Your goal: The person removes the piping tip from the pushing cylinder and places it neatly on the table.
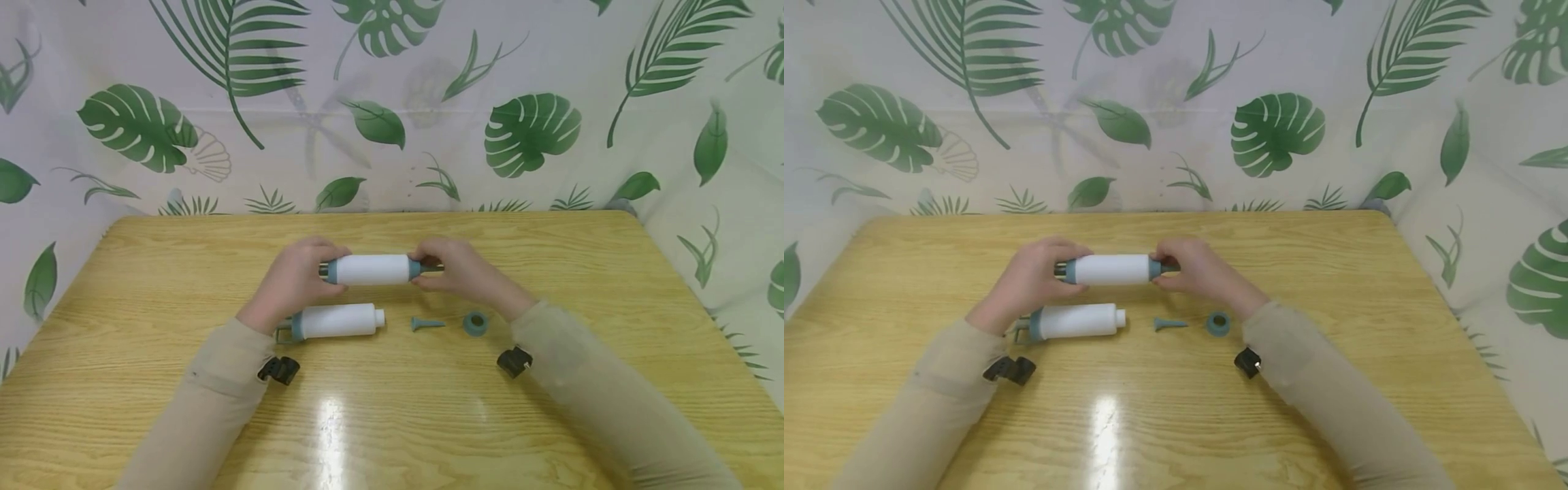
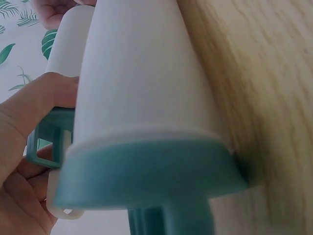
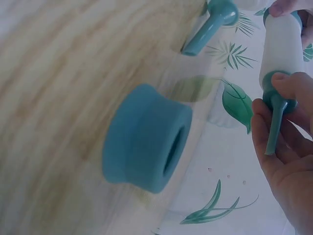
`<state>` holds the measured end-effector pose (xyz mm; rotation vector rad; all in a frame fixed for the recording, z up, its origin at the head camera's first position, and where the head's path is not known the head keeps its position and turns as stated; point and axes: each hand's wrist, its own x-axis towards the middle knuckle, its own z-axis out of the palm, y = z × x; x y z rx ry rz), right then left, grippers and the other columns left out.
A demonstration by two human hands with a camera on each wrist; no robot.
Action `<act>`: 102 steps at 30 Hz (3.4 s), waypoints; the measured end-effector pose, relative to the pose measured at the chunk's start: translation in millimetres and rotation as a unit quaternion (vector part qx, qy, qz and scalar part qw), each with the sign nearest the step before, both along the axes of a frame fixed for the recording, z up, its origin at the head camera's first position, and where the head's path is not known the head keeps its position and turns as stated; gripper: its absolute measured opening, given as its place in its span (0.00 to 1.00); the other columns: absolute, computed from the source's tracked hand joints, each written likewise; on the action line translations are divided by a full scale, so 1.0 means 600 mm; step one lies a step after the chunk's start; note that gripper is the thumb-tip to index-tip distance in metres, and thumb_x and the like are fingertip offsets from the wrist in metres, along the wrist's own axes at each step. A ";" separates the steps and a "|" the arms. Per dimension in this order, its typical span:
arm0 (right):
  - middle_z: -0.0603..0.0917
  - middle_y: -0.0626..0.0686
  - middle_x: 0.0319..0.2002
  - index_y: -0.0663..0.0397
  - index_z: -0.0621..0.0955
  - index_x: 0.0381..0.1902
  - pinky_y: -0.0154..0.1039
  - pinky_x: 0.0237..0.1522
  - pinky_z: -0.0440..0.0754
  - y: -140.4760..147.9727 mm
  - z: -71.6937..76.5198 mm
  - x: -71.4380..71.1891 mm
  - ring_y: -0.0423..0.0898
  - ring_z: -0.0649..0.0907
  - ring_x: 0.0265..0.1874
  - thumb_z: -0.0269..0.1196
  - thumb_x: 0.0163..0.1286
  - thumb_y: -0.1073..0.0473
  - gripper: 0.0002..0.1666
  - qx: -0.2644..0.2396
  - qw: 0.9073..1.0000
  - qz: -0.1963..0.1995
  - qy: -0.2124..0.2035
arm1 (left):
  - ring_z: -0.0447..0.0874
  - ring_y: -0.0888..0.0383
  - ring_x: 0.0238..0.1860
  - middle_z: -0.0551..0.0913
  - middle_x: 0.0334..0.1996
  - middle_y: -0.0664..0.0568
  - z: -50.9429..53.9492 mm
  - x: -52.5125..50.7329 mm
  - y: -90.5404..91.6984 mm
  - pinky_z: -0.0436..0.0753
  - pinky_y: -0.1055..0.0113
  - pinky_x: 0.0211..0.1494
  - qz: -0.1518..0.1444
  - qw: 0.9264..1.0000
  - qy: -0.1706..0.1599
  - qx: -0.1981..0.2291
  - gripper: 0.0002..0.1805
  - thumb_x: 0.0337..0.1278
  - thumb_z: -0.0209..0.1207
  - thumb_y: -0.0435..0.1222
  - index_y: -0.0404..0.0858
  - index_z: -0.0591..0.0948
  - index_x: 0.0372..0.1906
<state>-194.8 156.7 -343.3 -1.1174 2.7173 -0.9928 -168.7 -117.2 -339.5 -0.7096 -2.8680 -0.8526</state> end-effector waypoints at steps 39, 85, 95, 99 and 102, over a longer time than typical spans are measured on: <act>0.82 0.54 0.38 0.64 0.78 0.45 0.37 0.38 0.81 0.004 0.011 0.011 0.45 0.81 0.35 0.67 0.63 0.59 0.17 0.063 0.993 0.028 0.096 | 0.78 0.55 0.38 0.84 0.41 0.51 0.031 -0.005 0.003 0.78 0.61 0.39 -0.019 0.997 -0.063 0.047 0.23 0.42 0.73 0.38 0.40 0.84 0.50; 0.82 0.58 0.32 0.64 0.74 0.36 0.40 0.26 0.82 0.004 0.030 0.025 0.48 0.83 0.25 0.72 0.58 0.56 0.21 0.234 0.934 0.011 0.271 | 0.79 0.55 0.37 0.85 0.39 0.51 0.042 0.001 0.015 0.80 0.64 0.35 -0.011 0.990 -0.116 0.085 0.25 0.38 0.75 0.38 0.39 0.86 0.48; 0.82 0.58 0.30 0.64 0.74 0.33 0.39 0.21 0.81 0.007 0.028 0.025 0.48 0.82 0.21 0.75 0.53 0.59 0.21 0.211 0.905 0.016 0.370 | 0.80 0.52 0.37 0.85 0.40 0.48 0.042 -0.008 0.003 0.80 0.63 0.36 -0.004 0.971 -0.193 0.143 0.29 0.32 0.77 0.38 0.39 0.85 0.50; 0.82 0.56 0.30 0.63 0.73 0.33 0.39 0.23 0.80 0.008 0.028 0.022 0.47 0.80 0.22 0.73 0.55 0.61 0.19 0.175 0.922 0.030 0.344 | 0.77 0.52 0.41 0.84 0.43 0.49 0.046 -0.011 -0.001 0.79 0.63 0.36 -0.015 0.980 -0.161 0.113 0.29 0.34 0.77 0.40 0.40 0.85 0.50; 0.79 0.53 0.31 0.60 0.74 0.38 0.38 0.28 0.78 0.009 0.034 0.020 0.46 0.77 0.26 0.70 0.61 0.55 0.18 0.143 0.965 0.049 0.215 | 0.77 0.53 0.43 0.84 0.46 0.50 0.051 -0.010 -0.002 0.79 0.62 0.37 -0.024 0.988 -0.124 0.088 0.28 0.37 0.76 0.40 0.41 0.84 0.51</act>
